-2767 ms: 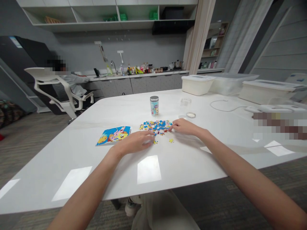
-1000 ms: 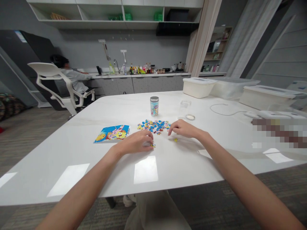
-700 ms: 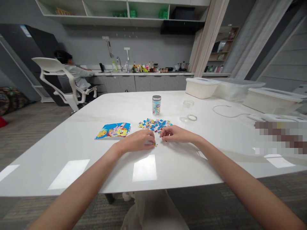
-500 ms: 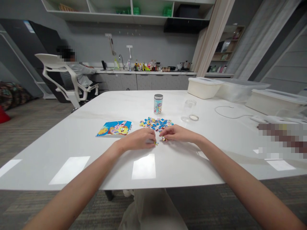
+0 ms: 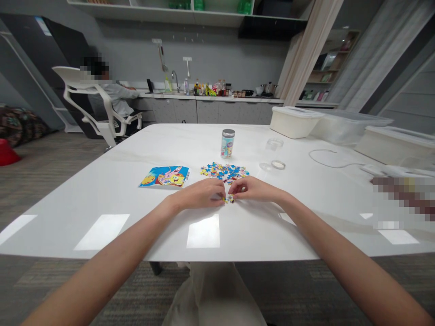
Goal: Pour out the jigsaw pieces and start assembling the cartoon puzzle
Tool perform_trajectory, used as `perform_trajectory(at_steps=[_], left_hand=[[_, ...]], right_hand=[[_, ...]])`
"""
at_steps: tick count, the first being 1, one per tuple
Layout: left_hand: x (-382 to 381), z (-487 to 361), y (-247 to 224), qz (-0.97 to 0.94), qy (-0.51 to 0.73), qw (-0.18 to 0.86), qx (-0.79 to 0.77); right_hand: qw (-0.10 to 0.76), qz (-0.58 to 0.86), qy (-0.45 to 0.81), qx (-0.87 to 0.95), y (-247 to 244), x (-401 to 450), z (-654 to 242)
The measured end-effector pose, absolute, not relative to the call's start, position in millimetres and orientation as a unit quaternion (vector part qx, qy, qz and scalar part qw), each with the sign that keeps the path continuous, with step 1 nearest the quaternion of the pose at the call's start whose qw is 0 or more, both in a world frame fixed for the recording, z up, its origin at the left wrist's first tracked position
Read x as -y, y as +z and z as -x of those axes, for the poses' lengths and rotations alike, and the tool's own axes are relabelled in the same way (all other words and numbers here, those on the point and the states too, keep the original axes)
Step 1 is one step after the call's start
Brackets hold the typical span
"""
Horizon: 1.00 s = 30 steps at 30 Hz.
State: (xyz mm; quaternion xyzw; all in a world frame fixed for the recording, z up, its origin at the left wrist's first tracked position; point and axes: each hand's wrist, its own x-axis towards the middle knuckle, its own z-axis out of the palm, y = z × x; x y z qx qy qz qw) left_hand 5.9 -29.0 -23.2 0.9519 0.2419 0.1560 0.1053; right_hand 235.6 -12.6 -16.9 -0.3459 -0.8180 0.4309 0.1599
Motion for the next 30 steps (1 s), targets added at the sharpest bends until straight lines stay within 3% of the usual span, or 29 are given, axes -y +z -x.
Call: perform_trajectory(at_steps=[30], left_hand=[[29.6, -6.8, -23.1, -0.951, 0.146, 0.121, -0.245]], right_hand=[[0.147, 0.349, 0.334, 0.863, -11.5, 24.4, -229.0]])
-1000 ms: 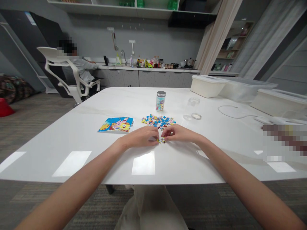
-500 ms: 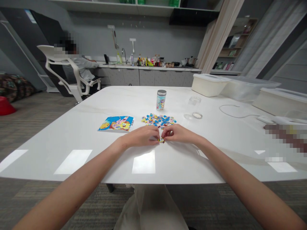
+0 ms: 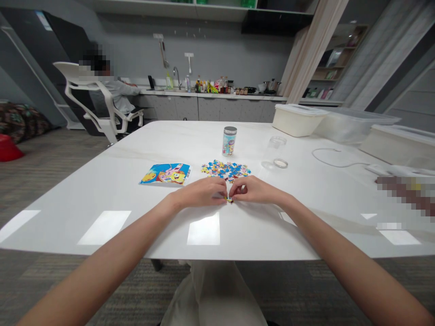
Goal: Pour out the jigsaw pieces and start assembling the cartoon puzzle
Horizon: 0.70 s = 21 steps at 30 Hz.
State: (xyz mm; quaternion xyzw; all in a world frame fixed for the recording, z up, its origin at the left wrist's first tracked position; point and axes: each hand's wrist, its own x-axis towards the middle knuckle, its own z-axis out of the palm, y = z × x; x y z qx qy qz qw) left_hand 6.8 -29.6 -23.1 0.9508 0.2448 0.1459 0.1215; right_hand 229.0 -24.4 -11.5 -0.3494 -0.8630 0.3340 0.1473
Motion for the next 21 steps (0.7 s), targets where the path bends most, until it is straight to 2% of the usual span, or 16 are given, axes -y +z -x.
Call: perform_trajectory(at_steps=[21], left_hand=[[30.8, -6.7, -22.5, -0.951, 0.15, 0.118, -0.244]], right_hand=[[0.136, 0.347, 0.294, 0.88, -7.8, 24.0, -231.8]])
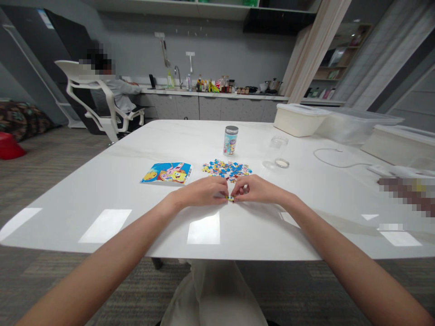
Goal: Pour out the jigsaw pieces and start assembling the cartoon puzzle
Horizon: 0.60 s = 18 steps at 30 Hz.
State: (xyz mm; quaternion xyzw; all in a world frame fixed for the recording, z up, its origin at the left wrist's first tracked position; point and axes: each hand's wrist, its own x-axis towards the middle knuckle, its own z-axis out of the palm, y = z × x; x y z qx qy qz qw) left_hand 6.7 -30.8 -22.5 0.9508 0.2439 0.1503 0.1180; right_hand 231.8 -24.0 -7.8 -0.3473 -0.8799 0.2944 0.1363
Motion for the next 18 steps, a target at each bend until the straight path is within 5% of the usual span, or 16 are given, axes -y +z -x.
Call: perform_trajectory(at_steps=[18], left_hand=[[29.5, -6.9, -23.2, -0.951, 0.146, 0.12, -0.244]], right_hand=[[0.124, 0.269, 0.206, 0.933, -6.7, 24.1, -233.8]])
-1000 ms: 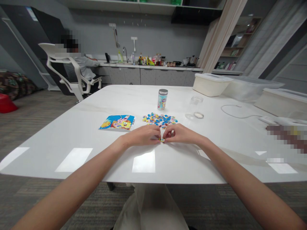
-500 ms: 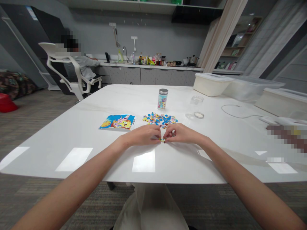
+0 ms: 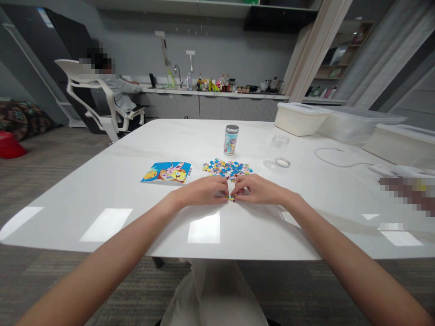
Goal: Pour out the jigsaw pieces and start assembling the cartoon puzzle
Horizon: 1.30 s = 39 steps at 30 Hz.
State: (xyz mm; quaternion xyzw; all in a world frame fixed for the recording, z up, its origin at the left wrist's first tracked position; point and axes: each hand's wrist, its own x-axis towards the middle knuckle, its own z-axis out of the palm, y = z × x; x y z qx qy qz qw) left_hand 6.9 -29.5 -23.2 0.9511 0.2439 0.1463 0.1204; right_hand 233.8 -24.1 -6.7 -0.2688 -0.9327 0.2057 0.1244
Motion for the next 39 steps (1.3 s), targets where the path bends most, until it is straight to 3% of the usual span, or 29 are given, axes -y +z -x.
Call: perform_trajectory(at_steps=[21, 28, 33, 39], left_hand=[[30.1, -6.9, -22.1, -0.951, 0.148, 0.122, -0.241], [33.1, -8.0, -20.9, -0.95, 0.148, 0.118, -0.248], [34.3, -8.5, -19.5, -0.951, 0.139, 0.117, -0.252], [33.6, -7.0, -18.6, -0.951, 0.133, 0.11, -0.256]], right_hand=[[0.108, 0.255, 0.2, 0.94, -7.7, 24.8, -236.2], [0.125, 0.456, 0.114, 0.874, 2.6, 16.0, -249.0], [0.075, 0.523, 0.047, 0.847, 2.3, 2.7, -266.9], [0.009, 0.494, 0.098, 0.864, 6.8, 3.5, -279.1]])
